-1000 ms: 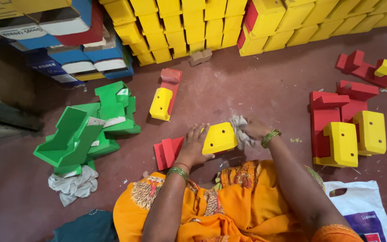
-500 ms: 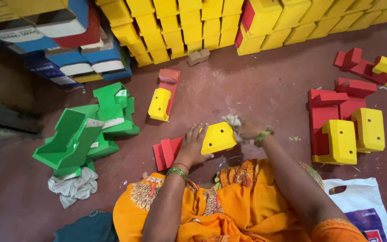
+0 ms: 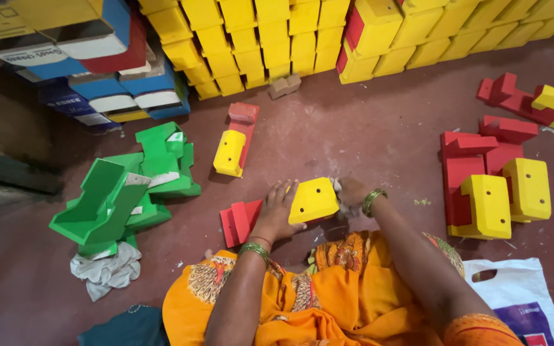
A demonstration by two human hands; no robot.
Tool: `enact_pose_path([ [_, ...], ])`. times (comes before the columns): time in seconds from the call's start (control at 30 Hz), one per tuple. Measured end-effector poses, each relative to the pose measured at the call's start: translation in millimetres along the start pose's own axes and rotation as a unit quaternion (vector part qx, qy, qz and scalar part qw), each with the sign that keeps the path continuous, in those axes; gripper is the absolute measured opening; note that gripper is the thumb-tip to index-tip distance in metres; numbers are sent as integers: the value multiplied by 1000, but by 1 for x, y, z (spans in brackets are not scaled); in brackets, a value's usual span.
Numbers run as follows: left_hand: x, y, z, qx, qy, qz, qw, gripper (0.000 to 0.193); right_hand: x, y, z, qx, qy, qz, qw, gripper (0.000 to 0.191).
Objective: The person sits on the floor and wipes red and yellow plastic parts with a white cloth. They handle the parts one at a time, turning them over to wipe different sides and edges, then place them on the floor.
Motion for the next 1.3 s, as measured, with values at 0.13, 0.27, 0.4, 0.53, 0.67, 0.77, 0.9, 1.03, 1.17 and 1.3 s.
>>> enact_pose_path([
  [0.13, 0, 0, 0, 3, -1, 2, 1000, 124, -2, -1, 0, -28, 23, 33, 999, 40],
  [0.27, 0, 1, 0, 1, -3, 2, 1000, 125, -11, -13, -6, 121, -32, -1, 992, 43],
  [0.4, -1, 0, 0, 1, -5, 9, 1000, 124, 3, -5, -5, 52, -12, -19, 998, 41],
  [0.53, 0, -2, 0, 0, -9, 13, 1000, 124, 17, 0, -11, -84, 15, 16, 996, 38],
  [0.67, -1, -1, -1, 4, -5, 13, 1000, 124, 10, -13, -19, 39, -46, -29, 998, 35],
  [0.77, 0, -1, -2, 7, 7, -2, 1000, 124, 9, -13, -15, 4, -5, -50, 999, 37],
  [0.9, 2, -9, 9, -73, -14, 0, 997, 120, 22, -5, -11, -136, 6, -21, 990, 38],
  [1.03, -13, -30, 46, -57, -157, -138, 976, 96, 6, -11, -15, -82, 13, -45, 996, 39],
  [1.17, -31, -35, 72, -106, -421, 55, 899, 81, -31, -11, -4, 42, 5, -31, 999, 44],
  [1.3, -33, -27, 72, -222, -461, -17, 859, 111, -45, 10, 20, -45, -26, -20, 998, 55],
])
Point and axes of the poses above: each hand's wrist, its own x-axis towards the middle knuckle, its own y-axis out of the palm, z = x × y, the point moved 1 cm from there along x, towards the middle knuckle, and after that the axes turned 11 degrees about z, right-handed, at the moved point
